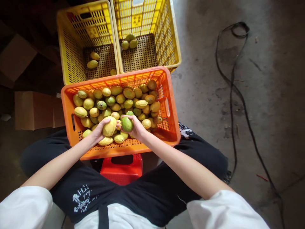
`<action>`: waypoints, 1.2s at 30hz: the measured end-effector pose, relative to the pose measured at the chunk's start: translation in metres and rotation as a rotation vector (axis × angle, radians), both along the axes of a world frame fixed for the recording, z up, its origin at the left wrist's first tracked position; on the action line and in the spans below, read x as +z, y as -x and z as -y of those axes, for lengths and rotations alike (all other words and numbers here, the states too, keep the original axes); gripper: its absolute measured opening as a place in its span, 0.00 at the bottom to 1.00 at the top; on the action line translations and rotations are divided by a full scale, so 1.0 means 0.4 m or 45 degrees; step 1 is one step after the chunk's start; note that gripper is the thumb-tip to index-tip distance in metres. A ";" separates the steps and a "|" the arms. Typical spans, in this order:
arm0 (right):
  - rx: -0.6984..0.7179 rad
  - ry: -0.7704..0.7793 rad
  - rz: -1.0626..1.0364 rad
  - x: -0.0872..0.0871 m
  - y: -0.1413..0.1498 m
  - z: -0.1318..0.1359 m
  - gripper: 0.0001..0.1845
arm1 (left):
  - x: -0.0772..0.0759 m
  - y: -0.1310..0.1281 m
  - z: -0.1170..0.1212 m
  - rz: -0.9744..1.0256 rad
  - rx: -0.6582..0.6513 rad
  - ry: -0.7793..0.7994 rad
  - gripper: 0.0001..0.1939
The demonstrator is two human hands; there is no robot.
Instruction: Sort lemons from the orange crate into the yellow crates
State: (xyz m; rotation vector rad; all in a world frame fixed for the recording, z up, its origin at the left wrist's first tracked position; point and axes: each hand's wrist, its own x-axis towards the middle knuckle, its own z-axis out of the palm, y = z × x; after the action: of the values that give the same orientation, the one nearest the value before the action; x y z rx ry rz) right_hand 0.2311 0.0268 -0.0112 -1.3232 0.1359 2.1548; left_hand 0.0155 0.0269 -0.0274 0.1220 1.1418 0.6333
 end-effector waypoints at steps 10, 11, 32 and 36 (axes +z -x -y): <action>-0.032 -0.046 0.176 0.012 0.008 0.000 0.11 | 0.032 -0.019 -0.024 -0.089 0.175 0.184 0.20; -0.035 -0.076 0.196 0.013 0.009 0.001 0.13 | 0.034 -0.022 -0.025 -0.087 0.198 0.202 0.20; -0.181 -0.011 0.125 -0.016 0.009 -0.010 0.20 | 0.066 -0.021 -0.029 -0.110 0.238 0.067 0.08; -0.212 -0.070 0.157 -0.012 0.006 -0.009 0.24 | 0.060 -0.020 -0.021 -0.119 0.152 -0.005 0.10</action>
State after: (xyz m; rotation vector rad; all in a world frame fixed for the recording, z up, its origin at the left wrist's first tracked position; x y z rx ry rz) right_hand 0.2289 0.0303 -0.0159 -1.3591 0.1314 1.9201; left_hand 0.0237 0.0353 -0.0032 0.0879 1.2446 0.7417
